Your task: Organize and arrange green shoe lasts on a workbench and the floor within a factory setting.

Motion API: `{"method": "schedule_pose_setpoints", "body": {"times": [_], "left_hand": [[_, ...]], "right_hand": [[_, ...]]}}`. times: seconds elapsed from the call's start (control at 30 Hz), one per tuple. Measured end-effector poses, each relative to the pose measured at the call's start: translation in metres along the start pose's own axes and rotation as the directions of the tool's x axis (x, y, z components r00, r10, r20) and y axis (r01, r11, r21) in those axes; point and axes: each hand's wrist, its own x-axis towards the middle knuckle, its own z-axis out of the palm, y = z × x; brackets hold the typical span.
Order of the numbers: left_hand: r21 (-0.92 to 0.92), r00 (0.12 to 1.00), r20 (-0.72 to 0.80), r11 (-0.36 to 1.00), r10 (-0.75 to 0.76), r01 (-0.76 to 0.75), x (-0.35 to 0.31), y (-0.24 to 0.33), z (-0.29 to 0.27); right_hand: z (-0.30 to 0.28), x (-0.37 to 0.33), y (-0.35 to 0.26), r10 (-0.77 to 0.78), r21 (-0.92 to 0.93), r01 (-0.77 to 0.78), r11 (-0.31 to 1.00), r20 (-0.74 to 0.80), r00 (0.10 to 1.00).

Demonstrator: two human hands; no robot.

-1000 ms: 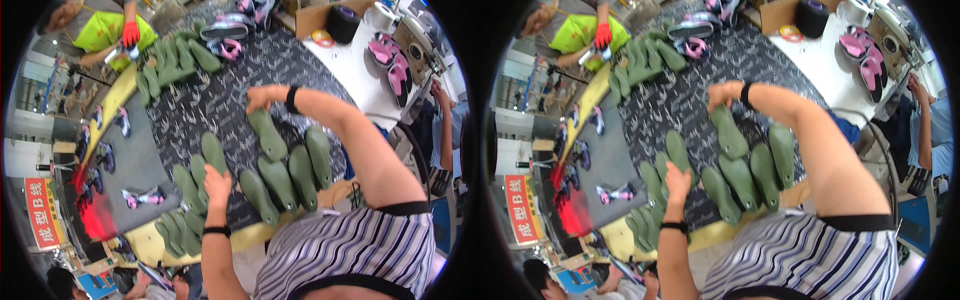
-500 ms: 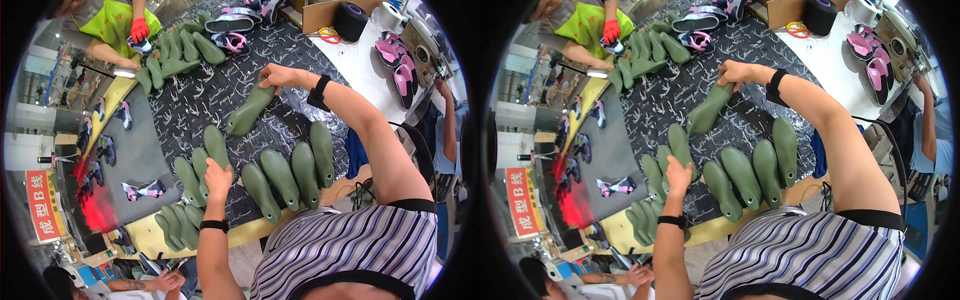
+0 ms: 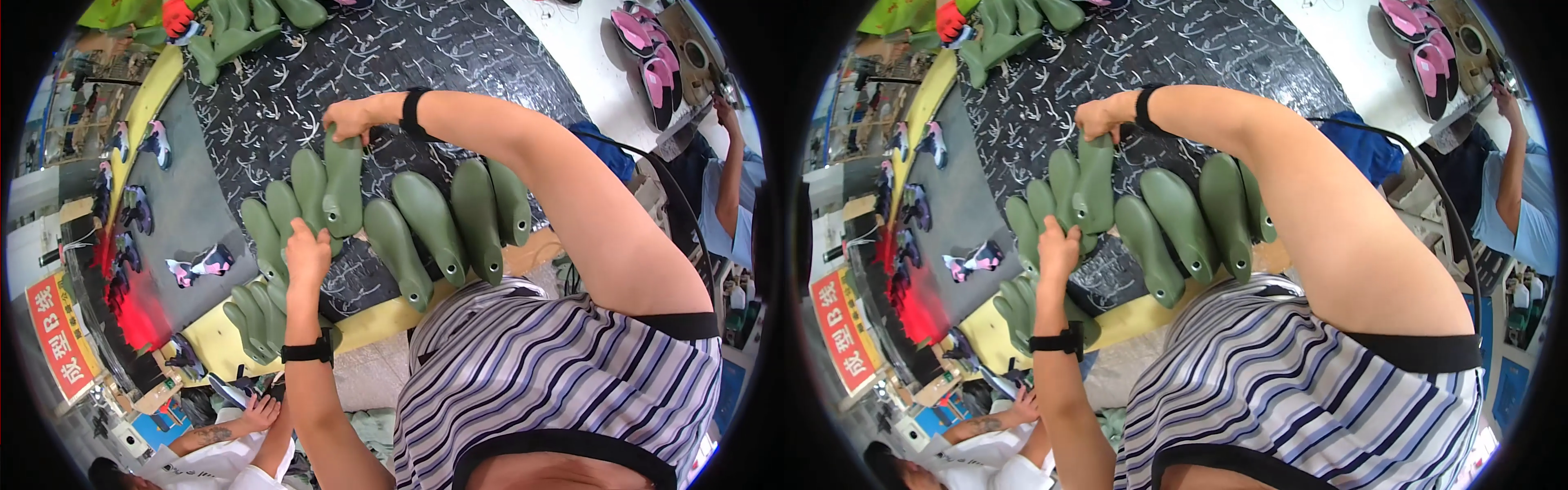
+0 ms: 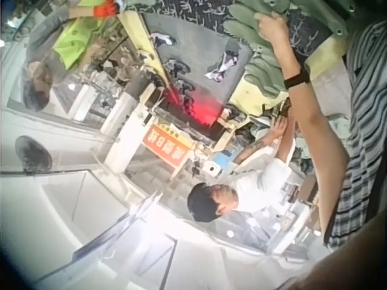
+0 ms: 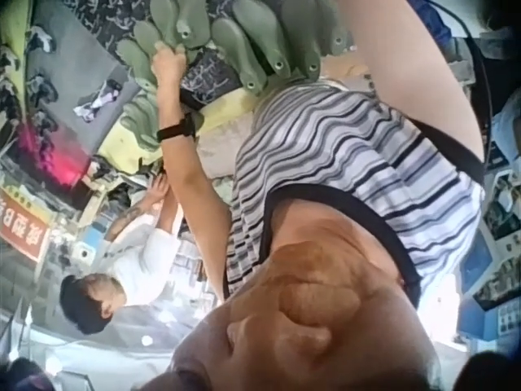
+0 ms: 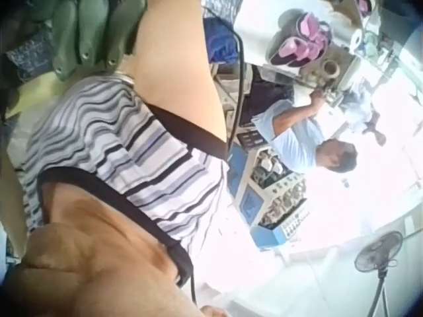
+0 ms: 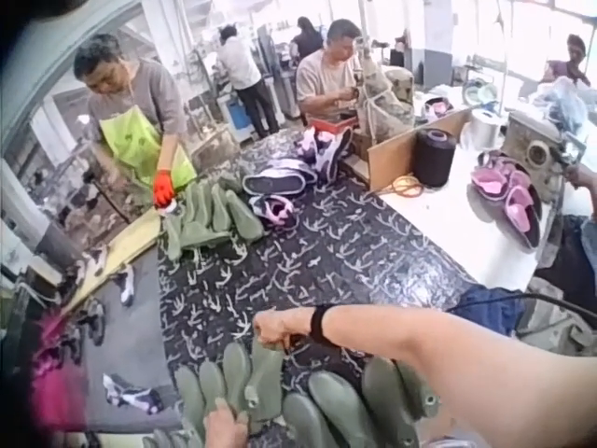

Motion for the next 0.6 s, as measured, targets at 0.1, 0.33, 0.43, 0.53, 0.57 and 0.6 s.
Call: {"method": "schedule_pose_setpoints", "body": {"times": [0.1,0.33,0.43,0.53,0.57,0.6], "left_hand": [[0.106,1.000,0.031,0.994,-0.002,-0.001,-0.015,0.005,-0.001],[-0.091,0.914,-0.298,0.945,0.276,-0.315,-0.097,0.057,0.030],[-0.139,0.900,-0.289,0.915,0.327,-0.378,-0.120,0.073,0.082],[-0.117,0.876,-0.273,0.890,0.397,-0.440,-0.118,0.070,0.096],[-0.183,0.883,-0.251,0.876,0.397,-0.446,-0.118,0.063,0.095],[-0.196,0.873,-0.264,0.863,0.411,-0.466,-0.119,0.059,0.093]], "right_hand": [[0.003,-0.016,0.000,-0.256,-0.562,0.230,0.795,0.033,0.966],[-0.060,-0.175,0.035,0.005,-0.345,-0.113,0.932,-0.298,0.954],[-0.024,-0.202,0.031,-0.057,-0.366,0.010,0.930,-0.117,0.992],[0.013,-0.175,0.034,-0.134,-0.509,0.194,0.838,0.153,0.979],[0.021,-0.157,0.028,-0.113,-0.543,0.207,0.814,0.201,0.973],[0.027,-0.140,0.021,-0.113,-0.536,0.218,0.815,0.222,0.969]]}}
